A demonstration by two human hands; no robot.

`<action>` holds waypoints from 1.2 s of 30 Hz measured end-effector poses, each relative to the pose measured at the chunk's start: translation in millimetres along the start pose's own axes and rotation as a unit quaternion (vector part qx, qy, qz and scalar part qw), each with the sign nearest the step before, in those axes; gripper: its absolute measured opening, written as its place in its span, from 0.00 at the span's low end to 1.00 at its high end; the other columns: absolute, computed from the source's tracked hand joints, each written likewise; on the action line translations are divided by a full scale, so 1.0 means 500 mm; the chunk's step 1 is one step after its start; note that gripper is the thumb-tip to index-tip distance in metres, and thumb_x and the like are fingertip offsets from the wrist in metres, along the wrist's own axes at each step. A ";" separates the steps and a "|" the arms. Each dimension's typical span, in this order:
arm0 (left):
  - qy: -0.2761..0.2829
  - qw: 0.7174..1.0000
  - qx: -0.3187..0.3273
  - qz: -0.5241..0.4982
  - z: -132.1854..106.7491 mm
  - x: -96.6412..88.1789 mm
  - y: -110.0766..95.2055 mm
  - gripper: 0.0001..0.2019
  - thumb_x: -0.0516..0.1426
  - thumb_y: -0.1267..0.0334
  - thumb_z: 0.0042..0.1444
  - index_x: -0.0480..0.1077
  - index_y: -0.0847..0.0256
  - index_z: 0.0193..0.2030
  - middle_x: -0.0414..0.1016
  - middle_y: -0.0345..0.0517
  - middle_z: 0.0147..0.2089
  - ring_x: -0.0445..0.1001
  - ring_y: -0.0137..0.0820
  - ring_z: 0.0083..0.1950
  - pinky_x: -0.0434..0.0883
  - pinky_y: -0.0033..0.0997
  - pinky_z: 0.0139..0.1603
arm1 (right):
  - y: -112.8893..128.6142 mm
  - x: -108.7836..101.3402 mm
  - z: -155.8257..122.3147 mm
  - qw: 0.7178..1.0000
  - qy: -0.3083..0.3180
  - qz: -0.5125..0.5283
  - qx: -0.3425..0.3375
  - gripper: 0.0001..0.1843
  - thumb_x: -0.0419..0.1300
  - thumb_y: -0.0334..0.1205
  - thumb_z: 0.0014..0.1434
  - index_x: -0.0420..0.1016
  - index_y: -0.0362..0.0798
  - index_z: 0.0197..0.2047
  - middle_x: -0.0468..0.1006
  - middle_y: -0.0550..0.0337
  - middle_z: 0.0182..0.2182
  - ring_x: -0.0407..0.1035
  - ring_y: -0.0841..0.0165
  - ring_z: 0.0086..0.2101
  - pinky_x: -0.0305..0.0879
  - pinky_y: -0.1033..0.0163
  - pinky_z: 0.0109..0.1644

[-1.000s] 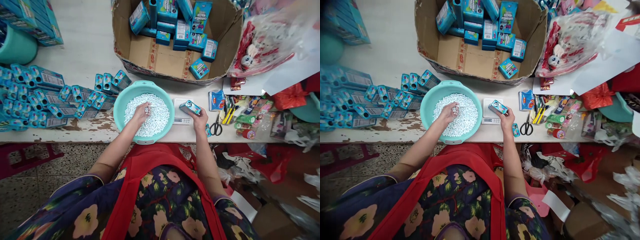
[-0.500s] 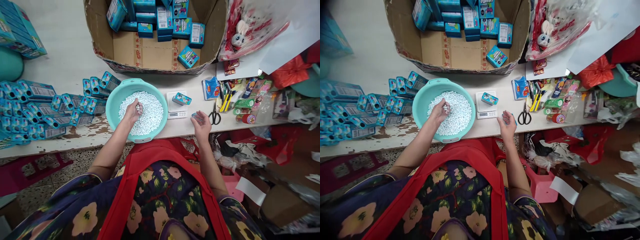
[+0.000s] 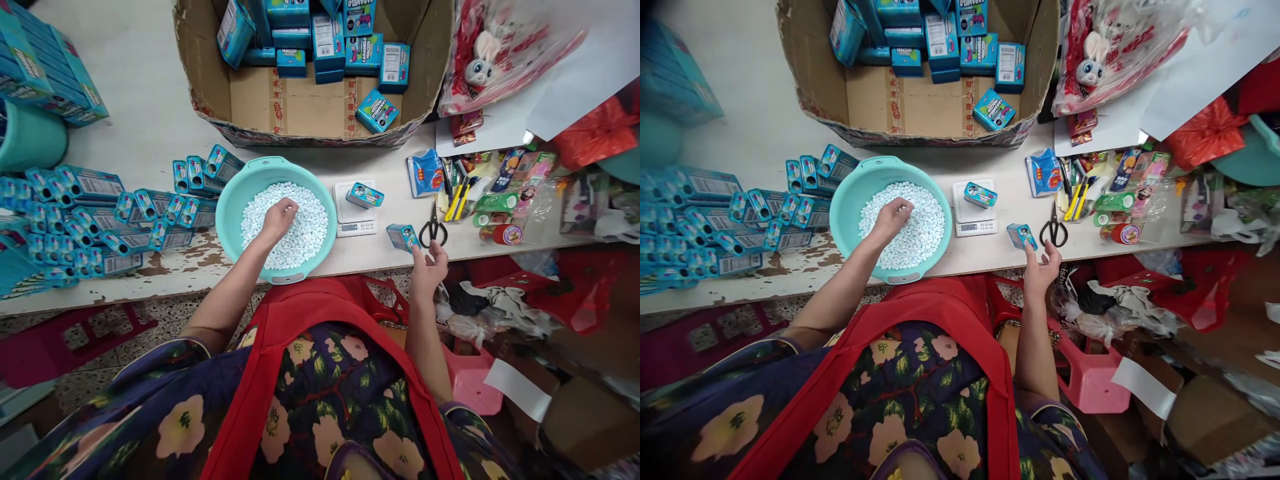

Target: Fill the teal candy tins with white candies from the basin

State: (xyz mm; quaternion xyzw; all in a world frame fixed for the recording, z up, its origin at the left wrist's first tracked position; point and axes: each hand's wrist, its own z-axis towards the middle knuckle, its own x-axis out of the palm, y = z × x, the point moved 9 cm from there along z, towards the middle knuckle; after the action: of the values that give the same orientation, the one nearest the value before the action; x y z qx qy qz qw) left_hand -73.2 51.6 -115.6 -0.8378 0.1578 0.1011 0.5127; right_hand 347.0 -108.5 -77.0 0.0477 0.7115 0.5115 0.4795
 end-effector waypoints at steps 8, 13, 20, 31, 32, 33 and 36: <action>0.003 0.964 0.114 0.238 -0.008 0.020 -0.070 0.08 0.58 0.70 0.53 0.77 0.57 0.38 0.74 0.52 0.47 0.67 0.48 0.54 0.63 0.44 0.55 | 0.091 0.014 -0.026 0.986 -0.031 -0.062 -0.153 0.34 0.68 0.54 0.50 0.70 0.46 0.55 0.70 0.43 0.53 0.64 0.53 0.57 0.63 0.43 0.59; -0.035 0.988 0.059 -0.140 0.016 0.062 -0.090 0.06 0.59 0.62 0.56 0.74 0.57 0.40 0.76 0.46 0.42 0.74 0.33 0.41 0.69 0.31 0.45 | 0.182 0.217 0.010 0.972 0.145 0.052 -0.179 0.41 0.67 0.52 0.50 0.58 0.51 0.63 0.67 0.47 0.58 0.65 0.58 0.57 0.67 0.49 0.56; -0.018 0.868 -0.086 -0.489 0.010 0.149 -0.128 0.15 0.50 0.54 0.66 0.72 0.61 0.46 0.78 0.49 0.47 0.77 0.31 0.50 0.70 0.30 0.52 | 0.346 0.284 0.031 0.945 0.197 0.051 -0.255 0.20 0.68 0.49 0.50 0.74 0.49 0.44 0.75 0.58 0.40 0.69 0.60 0.44 0.64 0.51 0.53; -0.022 0.745 -0.182 -0.642 -0.020 0.146 -0.101 0.08 0.53 0.67 0.61 0.73 0.66 0.36 0.78 0.48 0.36 0.78 0.29 0.43 0.71 0.29 0.52 | 0.444 0.281 -0.049 0.904 0.216 -0.073 -0.363 0.17 0.69 0.46 0.49 0.79 0.53 0.43 0.77 0.60 0.37 0.69 0.60 0.42 0.61 0.50 0.52; -0.017 0.758 -0.171 -0.630 -0.020 0.139 -0.095 0.07 0.53 0.69 0.61 0.73 0.66 0.37 0.78 0.48 0.36 0.78 0.28 0.43 0.71 0.30 0.52 | 0.438 0.279 -0.049 0.909 0.223 -0.051 -0.348 0.18 0.70 0.47 0.48 0.79 0.52 0.43 0.77 0.60 0.37 0.69 0.60 0.41 0.62 0.51 0.51; -0.011 0.783 -0.155 -0.603 -0.020 0.127 -0.089 0.07 0.53 0.70 0.60 0.73 0.66 0.39 0.78 0.49 0.38 0.78 0.28 0.43 0.71 0.31 0.54 | 0.432 0.275 -0.048 0.916 0.230 -0.022 -0.328 0.19 0.70 0.48 0.47 0.79 0.52 0.42 0.77 0.61 0.37 0.69 0.61 0.41 0.63 0.52 0.50; 0.001 0.915 -0.055 -0.400 -0.022 0.066 -0.084 0.12 0.54 0.69 0.58 0.73 0.63 0.47 0.77 0.51 0.48 0.76 0.34 0.53 0.68 0.41 0.61 | 0.401 0.261 -0.043 0.933 0.253 0.102 -0.236 0.22 0.72 0.47 0.45 0.78 0.51 0.43 0.76 0.62 0.37 0.71 0.63 0.40 0.67 0.54 0.48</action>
State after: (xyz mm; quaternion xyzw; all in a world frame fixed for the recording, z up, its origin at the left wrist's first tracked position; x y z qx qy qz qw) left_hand -27.0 54.4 -86.8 -0.8579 -0.1958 -0.1045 0.4634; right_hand 176.7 44.4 -4.1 -0.1253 0.6590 0.7063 0.2263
